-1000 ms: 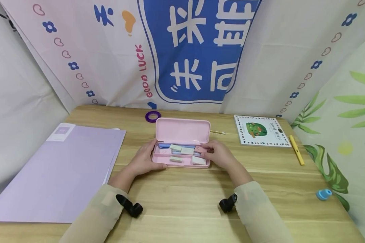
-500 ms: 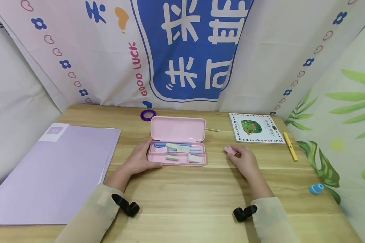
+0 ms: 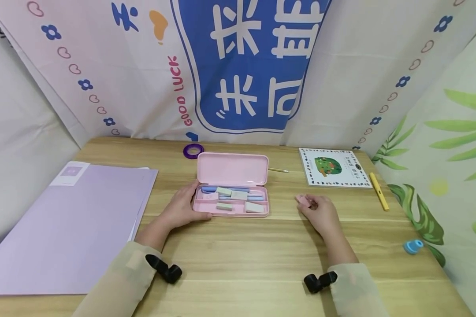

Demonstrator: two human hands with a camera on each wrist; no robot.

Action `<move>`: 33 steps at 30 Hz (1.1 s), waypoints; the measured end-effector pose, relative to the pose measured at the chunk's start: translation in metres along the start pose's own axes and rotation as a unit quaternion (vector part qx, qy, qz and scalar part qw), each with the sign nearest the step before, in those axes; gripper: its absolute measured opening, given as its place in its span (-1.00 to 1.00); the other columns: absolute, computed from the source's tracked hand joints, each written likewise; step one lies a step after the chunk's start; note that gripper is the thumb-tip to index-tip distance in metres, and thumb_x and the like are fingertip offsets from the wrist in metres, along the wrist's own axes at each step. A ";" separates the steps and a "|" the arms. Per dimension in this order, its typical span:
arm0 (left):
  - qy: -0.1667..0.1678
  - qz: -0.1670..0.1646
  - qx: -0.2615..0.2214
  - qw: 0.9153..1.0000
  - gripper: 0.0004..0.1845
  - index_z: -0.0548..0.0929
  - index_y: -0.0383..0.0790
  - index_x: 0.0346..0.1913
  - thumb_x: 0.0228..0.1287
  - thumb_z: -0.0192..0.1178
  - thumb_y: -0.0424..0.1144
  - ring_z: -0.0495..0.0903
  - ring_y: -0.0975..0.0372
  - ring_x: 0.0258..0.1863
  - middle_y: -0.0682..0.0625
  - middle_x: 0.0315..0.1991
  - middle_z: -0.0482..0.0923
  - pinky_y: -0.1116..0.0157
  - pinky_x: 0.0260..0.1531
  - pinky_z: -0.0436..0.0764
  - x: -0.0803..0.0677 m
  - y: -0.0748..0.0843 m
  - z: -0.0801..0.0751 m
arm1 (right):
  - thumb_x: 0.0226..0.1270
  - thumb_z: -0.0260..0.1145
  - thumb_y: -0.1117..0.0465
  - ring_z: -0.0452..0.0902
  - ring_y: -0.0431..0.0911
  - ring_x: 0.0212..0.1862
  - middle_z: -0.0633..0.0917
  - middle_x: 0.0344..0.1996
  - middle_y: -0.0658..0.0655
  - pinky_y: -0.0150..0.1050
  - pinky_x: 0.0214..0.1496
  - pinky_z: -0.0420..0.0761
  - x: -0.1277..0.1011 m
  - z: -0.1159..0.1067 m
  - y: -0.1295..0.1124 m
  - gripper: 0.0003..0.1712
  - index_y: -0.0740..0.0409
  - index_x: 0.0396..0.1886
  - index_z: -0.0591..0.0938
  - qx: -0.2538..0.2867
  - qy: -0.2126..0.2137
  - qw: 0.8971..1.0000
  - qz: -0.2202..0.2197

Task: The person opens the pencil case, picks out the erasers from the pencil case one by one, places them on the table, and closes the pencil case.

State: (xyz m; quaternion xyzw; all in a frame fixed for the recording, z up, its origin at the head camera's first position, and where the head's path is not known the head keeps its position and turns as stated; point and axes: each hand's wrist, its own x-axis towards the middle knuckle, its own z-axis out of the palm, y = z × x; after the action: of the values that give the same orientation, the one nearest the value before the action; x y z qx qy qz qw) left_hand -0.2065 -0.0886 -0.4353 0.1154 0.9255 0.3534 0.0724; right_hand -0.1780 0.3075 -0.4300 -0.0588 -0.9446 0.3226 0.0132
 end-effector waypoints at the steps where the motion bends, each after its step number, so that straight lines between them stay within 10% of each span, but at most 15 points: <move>1: 0.001 0.001 0.000 1.000 0.35 -0.09 -0.21 0.57 -0.17 0.53 0.17 0.02 -0.13 0.53 -0.23 0.54 0.07 -0.08 0.53 -0.02 0.000 0.000 0.000 | 0.41 0.23 -0.04 0.51 0.15 0.04 0.56 0.03 0.39 0.02 0.08 0.55 0.000 0.001 -0.001 -0.33 0.39 0.28 0.47 0.005 0.005 1.000 -0.002; 10: -0.002 -0.001 -0.007 1.000 0.34 -0.09 -0.19 0.58 -0.17 0.53 0.16 0.01 -0.13 0.54 -0.21 0.54 0.06 -0.09 0.53 -0.02 -0.001 0.002 -0.002 | 0.31 0.35 0.09 0.56 0.13 -0.01 0.66 -0.04 0.32 -0.01 0.06 0.57 0.002 0.023 -0.046 -0.49 0.27 0.18 0.59 0.041 0.023 0.995 -0.093; 21: 0.000 -0.006 -0.004 1.000 0.33 -0.07 -0.19 0.57 -0.18 0.53 0.17 0.00 -0.12 0.54 -0.21 0.54 0.06 -0.08 0.54 -0.06 -0.003 0.002 0.000 | 0.27 0.37 0.05 0.55 0.07 0.05 0.67 0.01 0.18 0.03 0.15 0.57 0.016 0.051 -0.117 -0.54 0.11 0.13 0.66 -0.016 -0.106 0.978 -0.178; 33: 0.003 -0.009 -0.002 1.000 0.33 -0.08 -0.18 0.58 -0.17 0.53 0.16 0.00 -0.11 0.54 -0.20 0.55 0.06 -0.08 0.53 -0.04 -0.003 0.001 0.001 | 0.14 0.42 0.10 0.50 -0.06 -0.12 0.63 -0.15 0.13 -0.10 0.03 0.56 0.027 0.064 -0.137 -0.51 0.21 0.07 0.67 -0.078 -0.156 0.971 -0.161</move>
State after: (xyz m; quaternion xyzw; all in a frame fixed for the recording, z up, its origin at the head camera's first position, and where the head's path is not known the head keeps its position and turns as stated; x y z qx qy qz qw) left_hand -0.2031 -0.0883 -0.4355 0.1058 0.9261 0.3547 0.0731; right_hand -0.2225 0.1639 -0.3974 0.1443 -0.9542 0.2471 -0.0871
